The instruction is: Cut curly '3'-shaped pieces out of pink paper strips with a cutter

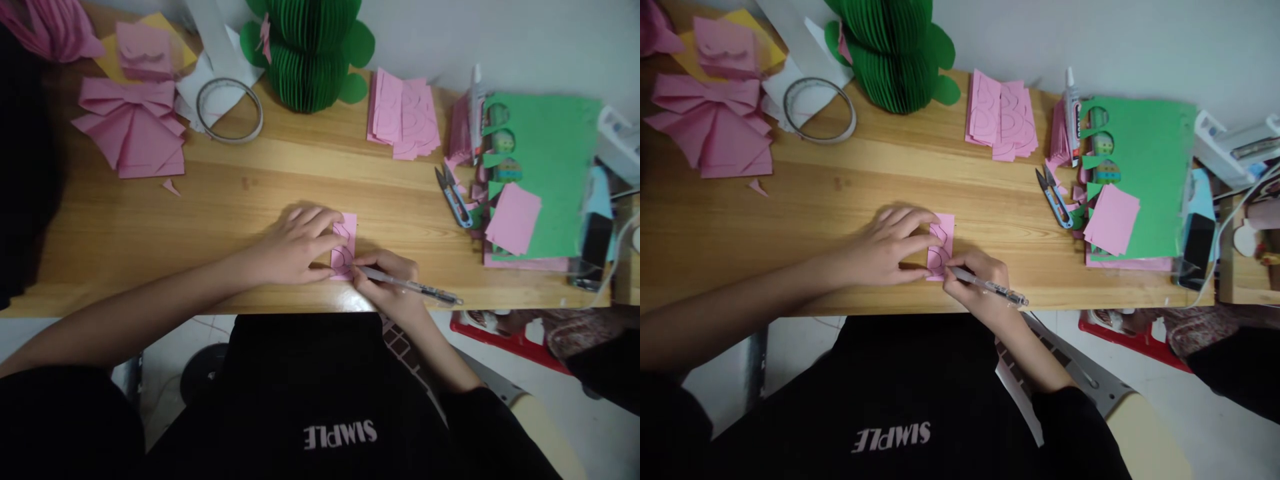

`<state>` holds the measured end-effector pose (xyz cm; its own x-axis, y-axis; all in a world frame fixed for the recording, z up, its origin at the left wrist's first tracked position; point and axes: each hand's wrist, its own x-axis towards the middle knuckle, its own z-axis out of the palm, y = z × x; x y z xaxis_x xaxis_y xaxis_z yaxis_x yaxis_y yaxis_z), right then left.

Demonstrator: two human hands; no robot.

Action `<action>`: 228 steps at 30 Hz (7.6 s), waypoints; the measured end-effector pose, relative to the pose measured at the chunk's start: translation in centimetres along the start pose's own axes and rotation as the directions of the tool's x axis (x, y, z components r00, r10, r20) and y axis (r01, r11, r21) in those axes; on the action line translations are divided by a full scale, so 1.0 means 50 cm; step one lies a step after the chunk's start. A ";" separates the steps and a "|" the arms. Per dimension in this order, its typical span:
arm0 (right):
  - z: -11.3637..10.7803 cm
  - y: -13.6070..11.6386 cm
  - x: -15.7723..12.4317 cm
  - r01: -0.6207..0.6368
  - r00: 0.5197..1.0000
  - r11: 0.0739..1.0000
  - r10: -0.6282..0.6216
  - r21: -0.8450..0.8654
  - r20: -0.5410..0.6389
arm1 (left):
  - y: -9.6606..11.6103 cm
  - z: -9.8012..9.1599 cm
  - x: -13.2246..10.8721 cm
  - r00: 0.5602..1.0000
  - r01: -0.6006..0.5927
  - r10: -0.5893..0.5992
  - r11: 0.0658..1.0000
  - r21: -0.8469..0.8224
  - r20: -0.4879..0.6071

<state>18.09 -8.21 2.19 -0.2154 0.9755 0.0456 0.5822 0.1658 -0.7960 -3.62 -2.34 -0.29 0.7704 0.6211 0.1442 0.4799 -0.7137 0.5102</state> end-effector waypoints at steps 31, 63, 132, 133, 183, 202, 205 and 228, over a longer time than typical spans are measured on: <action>0.006 0.008 0.013 0.096 0.985 0.987 -0.112 0.128 0.132 | 0.001 -0.003 -0.001 1.000 -0.004 0.004 1.000 0.027 0.020; -0.011 -0.004 0.009 0.054 0.995 0.997 -0.049 -0.060 0.092 | 0.000 0.001 0.000 0.999 -0.038 0.039 0.999 0.038 -0.023; 0.035 0.038 -0.061 0.349 0.916 0.895 -0.388 -0.277 -0.100 | 0.006 0.001 -0.001 0.990 -0.093 0.111 0.977 0.190 -0.087; 0.035 0.038 -0.061 0.348 0.916 0.896 -0.387 -0.277 -0.101 | 0.006 0.001 0.000 0.986 -0.112 0.134 0.973 0.204 -0.100; 0.030 -0.020 -0.038 -0.126 0.973 0.986 0.101 -0.114 -0.206 | 0.015 0.001 0.005 0.954 -0.264 0.288 0.938 0.225 -0.082; 0.030 -0.004 0.010 -0.115 0.981 0.993 0.118 0.028 -0.152 | 0.015 -0.002 0.006 0.960 -0.242 0.263 0.951 0.191 -0.092; 0.030 0.002 0.012 -0.105 0.987 0.993 0.111 0.061 -0.120 | 0.013 -0.001 0.005 0.963 -0.236 0.255 0.955 0.181 -0.089; 0.015 -0.011 -0.011 -0.144 0.981 0.985 0.130 -0.089 -0.146 | 0.010 0.004 0.003 0.965 -0.237 0.253 0.953 0.192 -0.065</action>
<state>17.30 -8.95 2.13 -0.0206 0.9994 0.0293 0.6750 0.0355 -0.7370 -3.17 -2.69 -0.19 0.8377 0.4401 0.3234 0.3552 -0.8889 0.2893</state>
